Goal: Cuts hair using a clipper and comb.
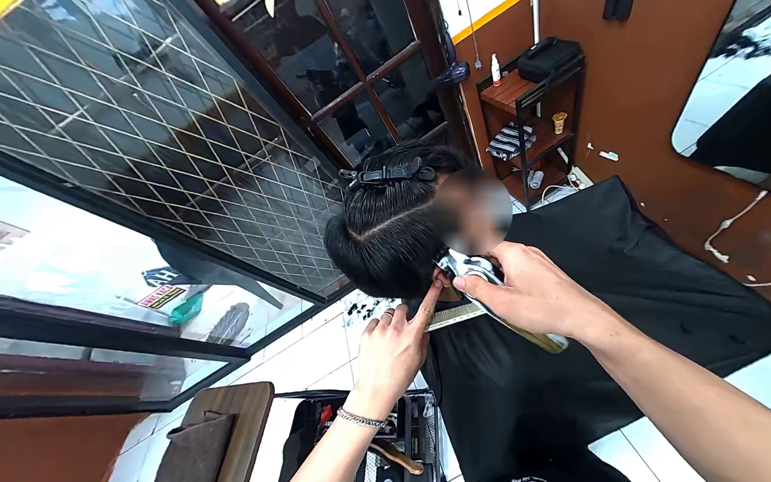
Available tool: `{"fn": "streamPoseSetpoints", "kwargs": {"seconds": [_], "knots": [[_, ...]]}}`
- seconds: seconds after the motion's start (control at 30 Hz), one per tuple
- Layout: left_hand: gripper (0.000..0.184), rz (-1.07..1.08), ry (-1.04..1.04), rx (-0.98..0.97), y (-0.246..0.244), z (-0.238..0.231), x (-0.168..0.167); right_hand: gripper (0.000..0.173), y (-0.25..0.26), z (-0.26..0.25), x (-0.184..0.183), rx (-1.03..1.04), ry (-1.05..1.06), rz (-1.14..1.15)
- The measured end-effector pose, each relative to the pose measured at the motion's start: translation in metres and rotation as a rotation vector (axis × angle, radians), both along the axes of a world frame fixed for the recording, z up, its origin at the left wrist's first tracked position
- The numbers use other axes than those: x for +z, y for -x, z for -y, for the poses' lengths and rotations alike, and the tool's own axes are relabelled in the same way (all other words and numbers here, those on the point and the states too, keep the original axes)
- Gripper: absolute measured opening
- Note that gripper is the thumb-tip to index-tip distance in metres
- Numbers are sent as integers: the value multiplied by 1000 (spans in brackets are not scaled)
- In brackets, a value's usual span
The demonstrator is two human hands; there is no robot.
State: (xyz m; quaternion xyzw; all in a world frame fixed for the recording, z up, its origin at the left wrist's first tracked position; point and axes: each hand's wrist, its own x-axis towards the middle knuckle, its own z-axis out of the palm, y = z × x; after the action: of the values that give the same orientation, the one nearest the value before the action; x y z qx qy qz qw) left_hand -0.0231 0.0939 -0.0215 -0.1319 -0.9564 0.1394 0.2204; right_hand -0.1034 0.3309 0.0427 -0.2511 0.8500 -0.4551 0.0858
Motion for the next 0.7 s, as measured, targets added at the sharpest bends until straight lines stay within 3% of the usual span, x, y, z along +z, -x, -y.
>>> {"fn": "streamPoseSetpoints", "kwargs": {"seconds": [0.13, 0.3, 0.43, 0.57, 0.7], "knots": [[63, 3, -6, -3, 0, 0, 0, 37, -1, -2, -13, 33, -1, -178], [65, 22, 2, 9, -1, 0, -1, 37, 1, -17, -13, -79, -195, -36], [63, -4, -11, -1, -1, -1, -2, 36, -6, -4, 2, -59, -155, -37], [60, -5, -25, -9, -1, 1, -2, 40, -11, 10, -2, 12, -10, -218], [65, 10, -7, 6, 0, -1, -1, 44, -10, -7, -7, -35, -125, -227]]}}
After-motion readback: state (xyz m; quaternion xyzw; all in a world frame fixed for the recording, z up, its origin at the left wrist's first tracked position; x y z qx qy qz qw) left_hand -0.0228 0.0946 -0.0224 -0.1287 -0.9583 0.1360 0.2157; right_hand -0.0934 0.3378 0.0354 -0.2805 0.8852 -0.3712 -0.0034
